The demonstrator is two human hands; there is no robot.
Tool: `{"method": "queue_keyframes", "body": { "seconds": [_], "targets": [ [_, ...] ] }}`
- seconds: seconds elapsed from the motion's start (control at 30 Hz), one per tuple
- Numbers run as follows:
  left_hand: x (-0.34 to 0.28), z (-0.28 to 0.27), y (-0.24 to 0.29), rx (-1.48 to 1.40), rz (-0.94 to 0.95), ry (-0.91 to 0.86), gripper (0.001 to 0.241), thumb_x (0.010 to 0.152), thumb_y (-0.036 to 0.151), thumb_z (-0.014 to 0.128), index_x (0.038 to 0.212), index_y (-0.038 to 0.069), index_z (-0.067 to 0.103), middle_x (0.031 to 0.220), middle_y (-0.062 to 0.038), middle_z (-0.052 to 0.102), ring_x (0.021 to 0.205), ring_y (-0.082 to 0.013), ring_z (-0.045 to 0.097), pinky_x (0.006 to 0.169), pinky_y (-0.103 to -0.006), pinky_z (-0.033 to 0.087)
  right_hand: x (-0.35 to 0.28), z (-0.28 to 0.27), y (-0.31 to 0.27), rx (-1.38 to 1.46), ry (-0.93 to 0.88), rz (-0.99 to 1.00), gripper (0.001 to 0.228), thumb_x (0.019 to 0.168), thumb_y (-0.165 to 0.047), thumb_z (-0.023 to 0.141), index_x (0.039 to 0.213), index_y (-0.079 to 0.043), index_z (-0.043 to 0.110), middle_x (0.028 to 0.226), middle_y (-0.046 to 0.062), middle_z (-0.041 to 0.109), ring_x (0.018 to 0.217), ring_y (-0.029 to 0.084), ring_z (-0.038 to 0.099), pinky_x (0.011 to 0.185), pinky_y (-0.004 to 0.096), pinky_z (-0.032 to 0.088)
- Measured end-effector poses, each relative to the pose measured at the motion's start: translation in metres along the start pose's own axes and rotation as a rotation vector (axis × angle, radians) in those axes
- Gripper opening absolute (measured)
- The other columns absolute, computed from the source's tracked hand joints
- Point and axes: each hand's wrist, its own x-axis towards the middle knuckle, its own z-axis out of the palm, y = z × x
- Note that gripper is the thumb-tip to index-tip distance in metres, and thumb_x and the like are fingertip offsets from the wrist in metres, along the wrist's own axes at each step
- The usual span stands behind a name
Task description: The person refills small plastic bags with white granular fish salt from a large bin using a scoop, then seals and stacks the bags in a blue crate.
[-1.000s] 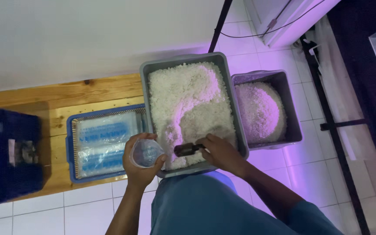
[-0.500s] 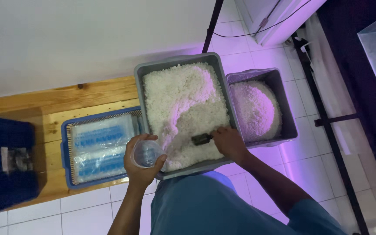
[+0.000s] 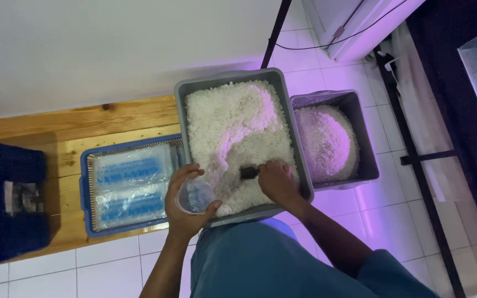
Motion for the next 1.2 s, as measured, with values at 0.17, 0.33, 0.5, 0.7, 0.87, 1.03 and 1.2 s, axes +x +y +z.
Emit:
{"method": "queue_keyframes", "body": {
  "seconds": [0.17,0.33,0.5,0.7,0.87,1.03,1.2],
  "targets": [
    [-0.012,0.01,-0.014,-0.013,-0.084,-0.009,0.073,0.069,0.014,0.104,0.127,-0.005,0.063,0.114,-0.023,0.075,0.12,-0.0427,0.075,0.109,-0.0575,0.053,-0.009,-0.053,-0.007,0.224,-0.087,0.158,0.042,0.109,-0.039,0.046,0.128,-0.012,0.072,0.115,0.015,0.07,0.116,0.038,0.068,0.096,0.054,0.046],
    [-0.006,0.019,-0.011,0.016,-0.081,-0.057,0.072,0.068,0.015,0.105,0.126,-0.001,0.065,0.115,-0.017,0.078,0.119,-0.0401,0.077,0.109,-0.055,0.051,-0.021,-0.07,0.044,0.322,-0.088,0.082,0.043,0.109,-0.037,0.05,0.136,-0.01,0.07,0.121,0.016,0.073,0.123,0.041,0.069,0.101,0.059,0.049],
    [0.002,0.034,-0.005,0.149,-0.153,-0.185,0.065,0.067,0.021,0.104,0.121,0.007,0.071,0.113,-0.013,0.079,0.112,-0.0386,0.078,0.101,-0.0522,0.059,-0.034,-0.172,0.068,0.502,0.062,-0.003,0.035,0.096,-0.026,0.064,0.124,-0.01,0.077,0.102,0.021,0.079,0.101,0.044,0.077,0.087,0.057,0.059],
    [0.01,0.057,-0.004,0.192,-0.18,-0.31,0.062,0.072,0.018,0.099,0.124,0.003,0.069,0.117,-0.018,0.077,0.112,-0.0408,0.077,0.098,-0.0524,0.062,-0.049,-0.289,0.05,0.368,0.469,-0.428,0.025,0.083,-0.018,0.077,0.105,-0.009,0.083,0.07,0.01,0.065,0.067,0.035,0.07,0.064,0.041,0.056],
    [0.015,0.064,-0.003,0.219,-0.203,-0.333,0.065,0.073,0.017,0.098,0.127,0.0,0.066,0.116,-0.023,0.075,0.111,-0.0462,0.075,0.096,-0.0589,0.062,-0.055,-0.315,-0.011,-0.023,0.527,-0.546,0.019,0.085,-0.031,0.073,0.092,-0.014,0.08,0.073,0.003,0.061,0.07,0.027,0.065,0.065,0.042,0.051],
    [0.012,0.064,-0.007,0.231,-0.261,-0.325,0.07,0.07,0.021,0.099,0.129,0.005,0.067,0.116,-0.02,0.076,0.112,-0.0466,0.075,0.095,-0.0597,0.061,-0.062,-0.305,-0.051,-0.231,0.59,-0.681,0.01,0.09,-0.019,0.067,0.085,-0.011,0.071,0.08,0.005,0.053,0.071,0.027,0.054,0.068,0.042,0.041],
    [0.013,0.052,-0.004,0.261,-0.281,-0.312,0.069,0.069,0.022,0.098,0.129,0.007,0.068,0.115,-0.019,0.078,0.111,-0.0456,0.076,0.094,-0.0593,0.062,-0.07,-0.296,-0.025,-0.198,0.597,-0.47,0.024,0.093,-0.027,0.067,0.11,-0.014,0.078,0.086,0.004,0.058,0.077,0.029,0.065,0.074,0.047,0.053]
  ]
}}
